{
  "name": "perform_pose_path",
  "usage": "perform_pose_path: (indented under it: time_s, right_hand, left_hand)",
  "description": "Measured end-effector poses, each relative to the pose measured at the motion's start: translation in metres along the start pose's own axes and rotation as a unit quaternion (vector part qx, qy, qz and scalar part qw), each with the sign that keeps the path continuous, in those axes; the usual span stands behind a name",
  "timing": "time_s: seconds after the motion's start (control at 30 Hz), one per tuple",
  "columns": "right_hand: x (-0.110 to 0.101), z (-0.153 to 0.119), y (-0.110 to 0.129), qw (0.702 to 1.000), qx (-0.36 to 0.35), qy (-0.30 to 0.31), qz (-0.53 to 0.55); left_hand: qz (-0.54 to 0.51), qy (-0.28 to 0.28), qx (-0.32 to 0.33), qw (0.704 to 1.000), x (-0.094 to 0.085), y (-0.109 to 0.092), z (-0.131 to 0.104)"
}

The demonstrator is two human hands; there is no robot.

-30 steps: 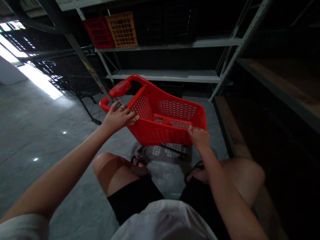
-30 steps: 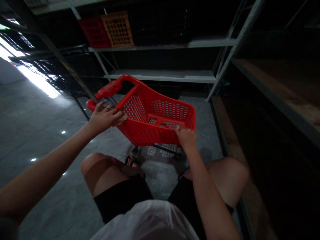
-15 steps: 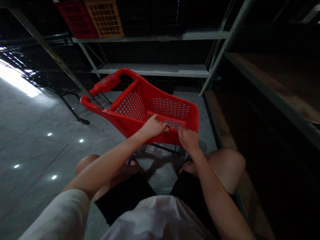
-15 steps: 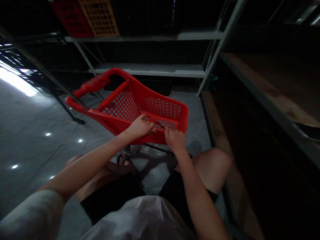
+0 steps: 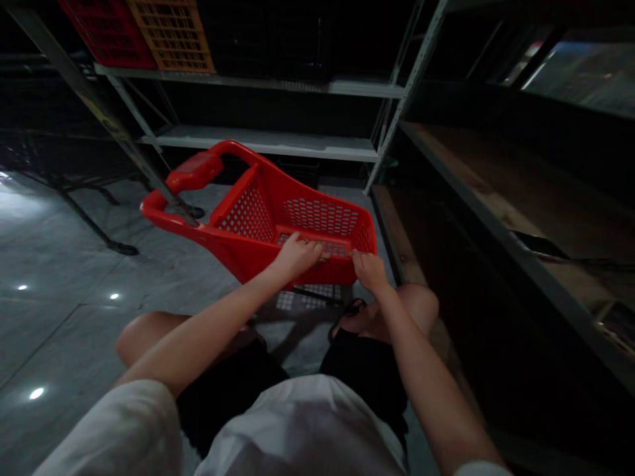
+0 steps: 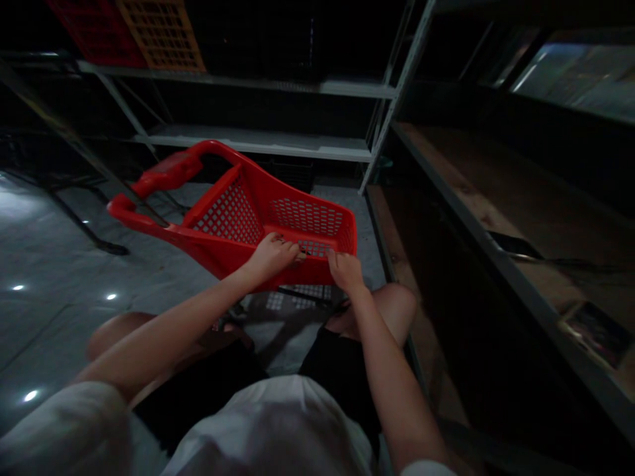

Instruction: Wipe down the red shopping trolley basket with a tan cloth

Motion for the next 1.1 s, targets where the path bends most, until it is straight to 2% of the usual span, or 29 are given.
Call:
perform_pose_path:
  time_s: [0.13,0.23,0.33,0.43,0.5,0.57,0.63,0.73,0.83,0.97,1.1]
  right_hand:
    - [0.001,-0.004,0.001,0.998,0.042,-0.014,0.040]
    - [0.000,-0.004,0.007,0.996,0.041,-0.017,0.072]
    - [0.000,-0.005,0.018,0.996,-0.022,-0.001,0.084]
    - [-0.001,-0.004,0.032,0.986,-0.098,-0.007,0.133]
    - [-0.001,-0.003,0.040,0.978,-0.121,-0.011,0.170]
    - [-0.001,-0.001,0.049,0.973,-0.126,-0.006,0.192]
    - [0.000,0.001,0.057,0.972,-0.119,-0.002,0.205]
    - [0.001,0.003,0.064,0.966,-0.097,-0.008,0.238]
    - [0.002,0.010,0.060,0.959,-0.059,-0.029,0.274]
    - [0.001,0.020,0.041,0.959,-0.023,-0.031,0.281]
    - [-0.001,0.017,0.026,0.952,-0.007,-0.011,0.304]
  left_hand:
    - [0.092,0.010,-0.008,0.996,-0.040,0.073,-0.062]
    - [0.148,0.033,-0.011,0.988,-0.074,0.115,-0.096]
    - [0.160,0.047,-0.031,0.986,-0.089,0.137,-0.116]
    - [0.175,0.040,-0.073,0.981,-0.088,0.146,-0.127]
    - [0.204,0.038,-0.092,0.974,-0.082,0.148,-0.129]
    - [0.209,0.053,-0.082,0.973,-0.073,0.142,-0.121]
    - [0.168,0.074,-0.050,0.982,-0.057,0.122,-0.103]
    - [0.074,0.107,-0.006,0.991,-0.027,0.075,-0.061]
    - [0.033,0.124,-0.038,0.991,-0.003,0.031,-0.026]
    - [0.007,0.095,-0.097,0.991,0.004,-0.006,-0.005]
    - [-0.058,0.057,-0.070,0.994,-0.002,-0.028,0.002]
Point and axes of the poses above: each hand's wrist, its own z-axis towards the middle knuckle, its own x-axis out of the palm, y = z × x, the point moved 2 cm from there along z, towards the middle knuckle, and after that the axes turned 4 degrees about y, right-handed, at the moved point
